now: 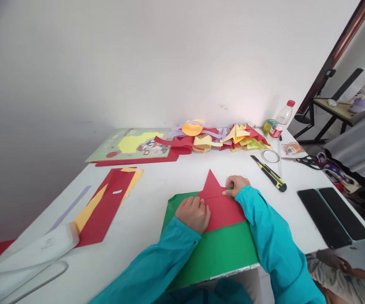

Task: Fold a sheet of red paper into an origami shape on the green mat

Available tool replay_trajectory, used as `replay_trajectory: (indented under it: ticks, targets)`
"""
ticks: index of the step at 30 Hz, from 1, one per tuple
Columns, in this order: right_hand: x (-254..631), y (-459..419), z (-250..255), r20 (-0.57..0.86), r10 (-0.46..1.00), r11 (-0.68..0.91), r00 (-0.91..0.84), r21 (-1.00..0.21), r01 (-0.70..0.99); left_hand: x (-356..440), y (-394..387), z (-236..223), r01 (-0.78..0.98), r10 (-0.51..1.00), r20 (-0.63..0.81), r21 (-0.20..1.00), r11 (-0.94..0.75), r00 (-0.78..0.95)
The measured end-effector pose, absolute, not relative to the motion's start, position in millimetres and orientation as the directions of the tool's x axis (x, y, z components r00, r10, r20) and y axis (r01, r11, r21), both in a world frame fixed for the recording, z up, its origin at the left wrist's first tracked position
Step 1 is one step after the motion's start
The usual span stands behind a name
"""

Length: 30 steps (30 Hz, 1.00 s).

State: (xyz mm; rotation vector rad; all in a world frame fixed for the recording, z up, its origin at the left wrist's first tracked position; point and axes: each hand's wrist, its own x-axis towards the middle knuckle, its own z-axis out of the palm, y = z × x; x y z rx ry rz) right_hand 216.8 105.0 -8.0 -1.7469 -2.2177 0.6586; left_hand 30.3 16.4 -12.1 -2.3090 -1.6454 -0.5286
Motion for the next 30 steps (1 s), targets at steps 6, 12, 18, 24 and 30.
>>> replay_trajectory:
  ticks: [6, 12, 18, 24, 30]
  targets:
    - [216, 95, -10, -0.006, 0.965, 0.230, -0.263, -0.466, 0.854, 11, 41, -12, 0.937, 0.887, 0.428, 0.204, -0.284, 0.176]
    - [213, 95, -8, -0.007, 0.953, 0.267, -0.302, -0.446, 0.854, 5, 54, -16, 0.904, 0.938, 0.315, 0.344, -0.253, 0.143]
    - [211, 96, -10, 0.002, 0.947, 0.283, -0.321, -0.476, 0.832, 4, 58, -18, 0.830, 0.960, 0.259, 0.507, -0.230, 0.108]
    - [196, 90, -3, 0.087, 0.927, 0.335, -0.364, -0.622, 0.707, 8, 60, -18, 0.410, 0.995, 0.078, 0.907, -0.096, 0.062]
    - [168, 101, 16, -0.088, 0.886, 0.093, -0.456, -0.928, 0.361, 5, 68, -14, -0.128, 0.992, -0.038, 0.990, 0.053, 0.119]
